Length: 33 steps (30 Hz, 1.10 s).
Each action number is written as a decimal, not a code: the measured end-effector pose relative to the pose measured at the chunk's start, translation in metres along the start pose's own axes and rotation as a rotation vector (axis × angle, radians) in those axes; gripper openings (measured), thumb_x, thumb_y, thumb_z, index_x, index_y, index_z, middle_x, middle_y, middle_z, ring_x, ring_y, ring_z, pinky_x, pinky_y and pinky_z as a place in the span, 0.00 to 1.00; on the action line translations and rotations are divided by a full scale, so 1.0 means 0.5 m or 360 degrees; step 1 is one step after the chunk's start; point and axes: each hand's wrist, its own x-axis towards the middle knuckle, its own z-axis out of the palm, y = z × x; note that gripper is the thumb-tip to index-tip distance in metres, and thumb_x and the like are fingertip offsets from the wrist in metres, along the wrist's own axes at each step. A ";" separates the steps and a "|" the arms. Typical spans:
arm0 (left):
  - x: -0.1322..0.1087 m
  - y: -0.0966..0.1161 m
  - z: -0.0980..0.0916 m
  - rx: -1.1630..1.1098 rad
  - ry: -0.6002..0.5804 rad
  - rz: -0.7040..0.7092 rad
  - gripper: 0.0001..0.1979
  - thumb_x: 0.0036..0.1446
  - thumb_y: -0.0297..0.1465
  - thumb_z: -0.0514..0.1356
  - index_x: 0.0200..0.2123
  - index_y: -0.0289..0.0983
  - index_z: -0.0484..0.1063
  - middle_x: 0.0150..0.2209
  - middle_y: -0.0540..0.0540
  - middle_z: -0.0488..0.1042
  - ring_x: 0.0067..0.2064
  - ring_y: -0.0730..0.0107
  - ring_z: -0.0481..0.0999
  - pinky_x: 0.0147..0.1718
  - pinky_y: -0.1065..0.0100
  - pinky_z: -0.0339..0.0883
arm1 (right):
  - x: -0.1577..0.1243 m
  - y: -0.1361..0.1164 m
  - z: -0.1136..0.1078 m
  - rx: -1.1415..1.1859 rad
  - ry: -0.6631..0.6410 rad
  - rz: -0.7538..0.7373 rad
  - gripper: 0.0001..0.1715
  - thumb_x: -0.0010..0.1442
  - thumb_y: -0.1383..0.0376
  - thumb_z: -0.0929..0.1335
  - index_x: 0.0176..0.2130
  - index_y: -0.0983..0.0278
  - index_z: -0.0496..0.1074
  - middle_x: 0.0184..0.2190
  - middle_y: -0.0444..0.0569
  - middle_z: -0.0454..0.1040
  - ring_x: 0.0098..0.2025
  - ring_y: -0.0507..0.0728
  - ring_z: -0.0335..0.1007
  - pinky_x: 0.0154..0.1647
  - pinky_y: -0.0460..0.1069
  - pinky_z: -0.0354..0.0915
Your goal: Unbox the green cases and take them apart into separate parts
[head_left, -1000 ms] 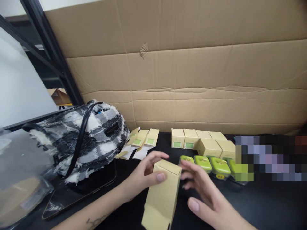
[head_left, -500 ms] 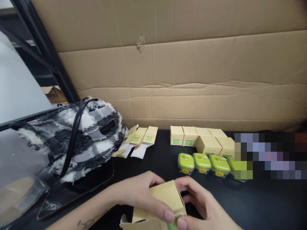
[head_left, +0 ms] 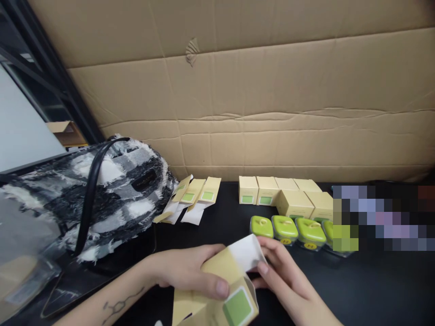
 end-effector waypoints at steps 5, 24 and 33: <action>-0.005 0.004 -0.004 0.0018 0.0126 0.0091 0.34 0.32 0.47 0.73 0.44 0.39 0.71 0.37 0.51 0.74 0.36 0.71 0.73 0.33 0.74 0.66 | -0.017 -0.014 -0.022 -0.1142 -0.0001 -0.0696 0.23 0.63 0.70 0.62 0.54 0.46 0.62 0.55 0.47 0.64 0.59 0.58 0.61 0.56 0.53 0.64; 0.025 -0.019 0.011 -0.0147 0.0015 0.0073 0.23 0.34 0.40 0.73 0.35 0.36 0.78 0.30 0.53 0.78 0.26 0.79 0.74 0.29 0.78 0.69 | -0.012 -0.088 -0.043 -0.2096 -0.0759 -0.1168 0.35 0.67 0.46 0.48 0.49 0.62 0.69 0.30 0.49 0.75 0.31 0.55 0.71 0.35 0.49 0.66; 0.025 -0.019 0.018 -0.0294 -0.0094 0.0121 0.25 0.33 0.40 0.74 0.38 0.38 0.79 0.34 0.53 0.79 0.29 0.80 0.76 0.34 0.78 0.71 | -0.009 -0.089 -0.047 -0.1959 -0.0569 -0.1236 0.37 0.60 0.47 0.65 0.63 0.56 0.56 0.55 0.50 0.72 0.53 0.61 0.71 0.51 0.49 0.66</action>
